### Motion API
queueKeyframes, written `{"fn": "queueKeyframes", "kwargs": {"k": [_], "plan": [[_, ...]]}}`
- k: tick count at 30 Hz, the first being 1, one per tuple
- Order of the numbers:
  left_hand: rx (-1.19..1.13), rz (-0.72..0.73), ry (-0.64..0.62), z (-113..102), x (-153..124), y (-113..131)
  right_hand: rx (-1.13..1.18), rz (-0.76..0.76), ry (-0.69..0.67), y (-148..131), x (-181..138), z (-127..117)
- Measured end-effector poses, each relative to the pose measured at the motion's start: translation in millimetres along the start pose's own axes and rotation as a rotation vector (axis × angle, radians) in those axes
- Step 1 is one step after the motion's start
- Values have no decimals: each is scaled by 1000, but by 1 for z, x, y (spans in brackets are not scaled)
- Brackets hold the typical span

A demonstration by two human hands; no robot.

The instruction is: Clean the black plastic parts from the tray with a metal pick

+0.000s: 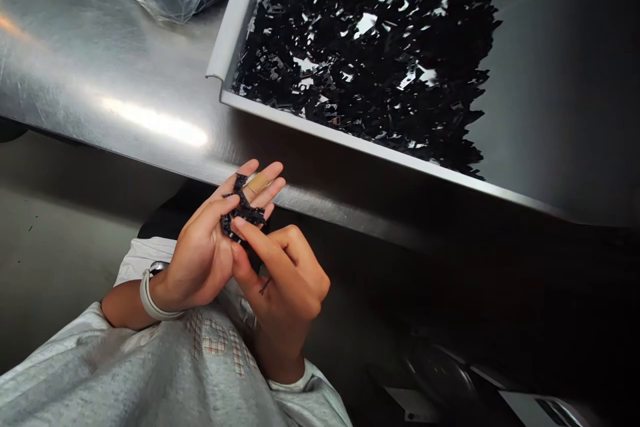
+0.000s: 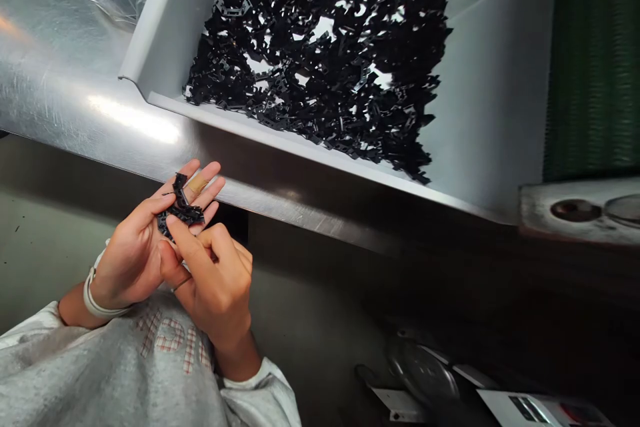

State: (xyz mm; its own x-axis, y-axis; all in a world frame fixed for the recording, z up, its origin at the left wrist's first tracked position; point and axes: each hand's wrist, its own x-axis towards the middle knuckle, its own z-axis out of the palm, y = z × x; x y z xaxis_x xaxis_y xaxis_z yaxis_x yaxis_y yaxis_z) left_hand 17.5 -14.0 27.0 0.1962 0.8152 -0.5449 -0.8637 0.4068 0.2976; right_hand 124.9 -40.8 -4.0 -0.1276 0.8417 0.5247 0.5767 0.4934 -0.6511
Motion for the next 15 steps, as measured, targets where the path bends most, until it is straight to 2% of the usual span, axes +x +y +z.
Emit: {"fn": "queueKeyframes", "kwargs": {"k": [15], "plan": [[-64,-70,-36,0,0,4,35,96,-36,-6,-5,-1]]}}
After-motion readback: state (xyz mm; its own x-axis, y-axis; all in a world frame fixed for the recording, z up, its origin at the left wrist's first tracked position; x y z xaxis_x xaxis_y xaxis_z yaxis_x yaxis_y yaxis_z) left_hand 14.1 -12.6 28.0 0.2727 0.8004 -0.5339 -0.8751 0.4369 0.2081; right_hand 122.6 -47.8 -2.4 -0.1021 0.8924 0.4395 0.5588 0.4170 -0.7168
